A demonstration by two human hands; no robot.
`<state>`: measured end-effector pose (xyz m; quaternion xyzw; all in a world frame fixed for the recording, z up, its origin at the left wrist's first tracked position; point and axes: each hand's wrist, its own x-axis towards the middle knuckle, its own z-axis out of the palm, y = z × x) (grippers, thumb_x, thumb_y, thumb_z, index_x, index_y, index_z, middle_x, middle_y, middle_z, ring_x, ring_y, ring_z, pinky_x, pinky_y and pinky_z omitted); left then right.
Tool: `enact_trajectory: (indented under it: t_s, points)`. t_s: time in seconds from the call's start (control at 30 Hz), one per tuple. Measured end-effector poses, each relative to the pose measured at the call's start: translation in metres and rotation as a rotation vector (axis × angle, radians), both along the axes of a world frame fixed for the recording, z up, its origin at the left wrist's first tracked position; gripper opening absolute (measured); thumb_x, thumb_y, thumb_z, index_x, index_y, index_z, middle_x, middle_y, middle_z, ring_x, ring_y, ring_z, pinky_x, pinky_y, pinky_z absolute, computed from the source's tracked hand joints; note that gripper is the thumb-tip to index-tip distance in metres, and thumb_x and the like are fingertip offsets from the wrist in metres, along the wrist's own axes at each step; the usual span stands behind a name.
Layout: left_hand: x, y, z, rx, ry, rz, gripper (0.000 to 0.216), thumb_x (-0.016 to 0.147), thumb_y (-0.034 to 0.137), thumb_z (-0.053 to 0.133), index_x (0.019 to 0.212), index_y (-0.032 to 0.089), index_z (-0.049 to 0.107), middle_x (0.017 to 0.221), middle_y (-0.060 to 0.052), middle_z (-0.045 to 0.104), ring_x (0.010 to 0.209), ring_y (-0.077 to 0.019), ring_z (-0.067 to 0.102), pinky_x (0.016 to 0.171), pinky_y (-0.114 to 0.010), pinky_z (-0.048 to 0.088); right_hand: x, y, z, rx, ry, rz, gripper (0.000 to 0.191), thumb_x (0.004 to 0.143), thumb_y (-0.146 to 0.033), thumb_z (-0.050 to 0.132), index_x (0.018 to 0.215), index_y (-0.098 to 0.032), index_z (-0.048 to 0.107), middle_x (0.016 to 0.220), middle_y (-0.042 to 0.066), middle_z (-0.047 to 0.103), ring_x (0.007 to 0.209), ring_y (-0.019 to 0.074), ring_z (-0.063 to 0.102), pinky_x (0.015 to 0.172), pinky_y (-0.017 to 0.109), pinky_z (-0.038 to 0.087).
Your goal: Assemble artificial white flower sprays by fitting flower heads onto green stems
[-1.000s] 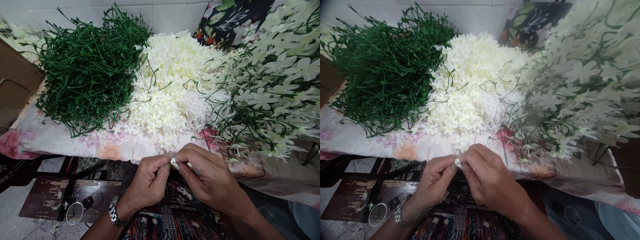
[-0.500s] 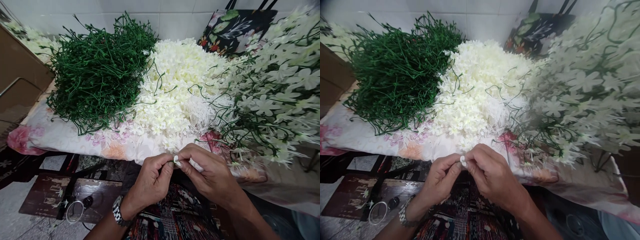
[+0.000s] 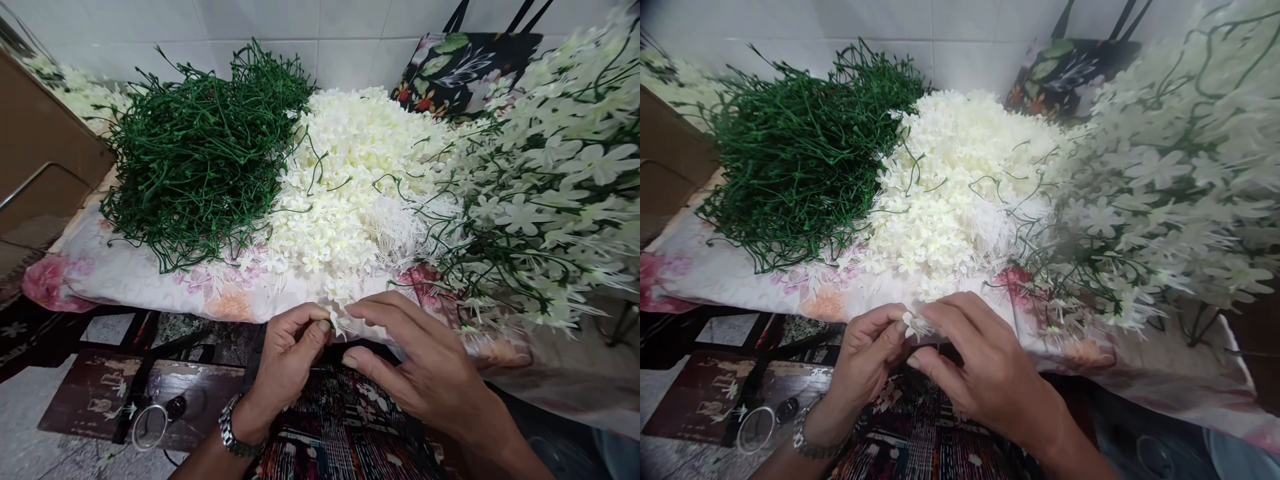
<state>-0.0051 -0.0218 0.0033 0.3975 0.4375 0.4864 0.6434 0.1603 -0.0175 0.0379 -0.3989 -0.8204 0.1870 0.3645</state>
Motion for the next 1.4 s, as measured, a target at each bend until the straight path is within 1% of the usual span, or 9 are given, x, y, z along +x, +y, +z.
enact_trajectory:
  t_s: [0.33,0.67,0.83,0.97,1.03,1.13,1.2,1.27,1.4]
  points:
    - [-0.001,0.001,-0.002,0.052,-0.08,-0.105,0.021,0.081,0.036,0.064,0.072,0.017,0.069,0.061,0.002,0.049,0.048,-0.0072,0.04,0.042,-0.019,0.032,-0.006,0.003,-0.004,0.207,-0.056,0.011,0.009,0.084,-0.003,0.053,0.085,-0.011,0.059,0.072,0.006,0.056,0.07,0.0149,0.051,0.061,0.028,0.044]
    - [0.005,0.004,-0.001,0.256,0.163,-0.029,0.029,0.083,0.033,0.06,0.059,0.016,0.061,0.055,0.003,0.042,0.051,-0.0094,0.035,0.049,-0.023,0.031,-0.011,0.005,-0.017,0.179,-0.044,0.001,0.011,0.087,-0.003,0.047,0.083,-0.011,0.053,0.071,0.005,0.052,0.068,0.013,0.047,0.06,0.024,0.044]
    - [0.003,0.005,0.002,0.119,0.101,-0.038,0.027,0.08,0.035,0.063,0.063,0.015,0.065,0.053,0.002,0.044,0.047,-0.0074,0.034,0.043,-0.02,0.03,-0.004,0.006,-0.013,0.127,-0.033,0.022,0.01,0.088,-0.006,0.048,0.089,-0.012,0.055,0.077,0.006,0.054,0.073,0.0137,0.05,0.064,0.025,0.046]
    - [0.003,0.01,0.012,-0.044,-0.162,0.267,0.02,0.064,0.034,0.079,0.067,0.017,0.069,0.047,0.004,0.051,0.042,-0.0062,0.041,0.042,-0.017,0.036,0.003,-0.002,-0.002,0.139,-0.023,-0.013,0.022,0.088,-0.017,0.053,0.109,-0.01,0.053,0.096,0.01,0.056,0.088,0.0165,0.053,0.075,0.028,0.049]
    - [0.007,0.014,0.02,-0.062,-0.256,0.462,0.023,0.054,0.031,0.085,0.063,0.018,0.068,0.046,0.005,0.054,0.042,-0.0063,0.046,0.044,-0.017,0.041,0.0,-0.008,-0.001,0.122,-0.021,0.051,0.027,0.09,-0.027,0.053,0.111,-0.01,0.052,0.093,0.01,0.057,0.084,0.0157,0.054,0.071,0.027,0.05]
    - [0.015,0.016,0.027,-0.04,-0.285,0.57,0.023,0.052,0.029,0.086,0.059,0.018,0.067,0.047,0.005,0.056,0.045,-0.0057,0.049,0.048,-0.016,0.044,-0.012,-0.016,-0.008,0.096,-0.049,0.126,0.026,0.09,-0.03,0.051,0.108,-0.011,0.053,0.08,0.006,0.059,0.07,0.0143,0.053,0.06,0.026,0.05]
    - [0.017,0.014,0.029,-0.024,-0.302,0.564,0.021,0.055,0.028,0.085,0.059,0.018,0.067,0.048,0.004,0.057,0.046,-0.006,0.051,0.049,-0.016,0.045,-0.018,-0.019,-0.017,0.154,-0.021,0.092,0.013,0.089,-0.013,0.048,0.1,-0.013,0.056,0.073,0.004,0.058,0.065,0.0134,0.051,0.056,0.025,0.047]
    - [0.015,0.011,0.028,-0.015,-0.338,0.511,0.017,0.057,0.026,0.083,0.062,0.019,0.069,0.05,0.003,0.059,0.049,-0.0076,0.053,0.052,-0.018,0.046,-0.019,-0.019,-0.023,0.197,0.063,0.037,0.017,0.085,-0.003,0.047,0.095,-0.012,0.057,0.072,0.005,0.057,0.065,0.0132,0.051,0.056,0.025,0.045]
    - [-0.001,0.003,0.021,0.012,-0.292,0.205,0.008,0.064,0.023,0.073,0.067,0.017,0.069,0.066,-0.002,0.064,0.064,-0.0142,0.059,0.063,-0.026,0.049,-0.009,-0.012,-0.02,0.185,0.054,0.013,0.017,0.084,0.001,0.047,0.091,-0.01,0.057,0.072,0.006,0.057,0.067,0.0137,0.05,0.058,0.026,0.044]
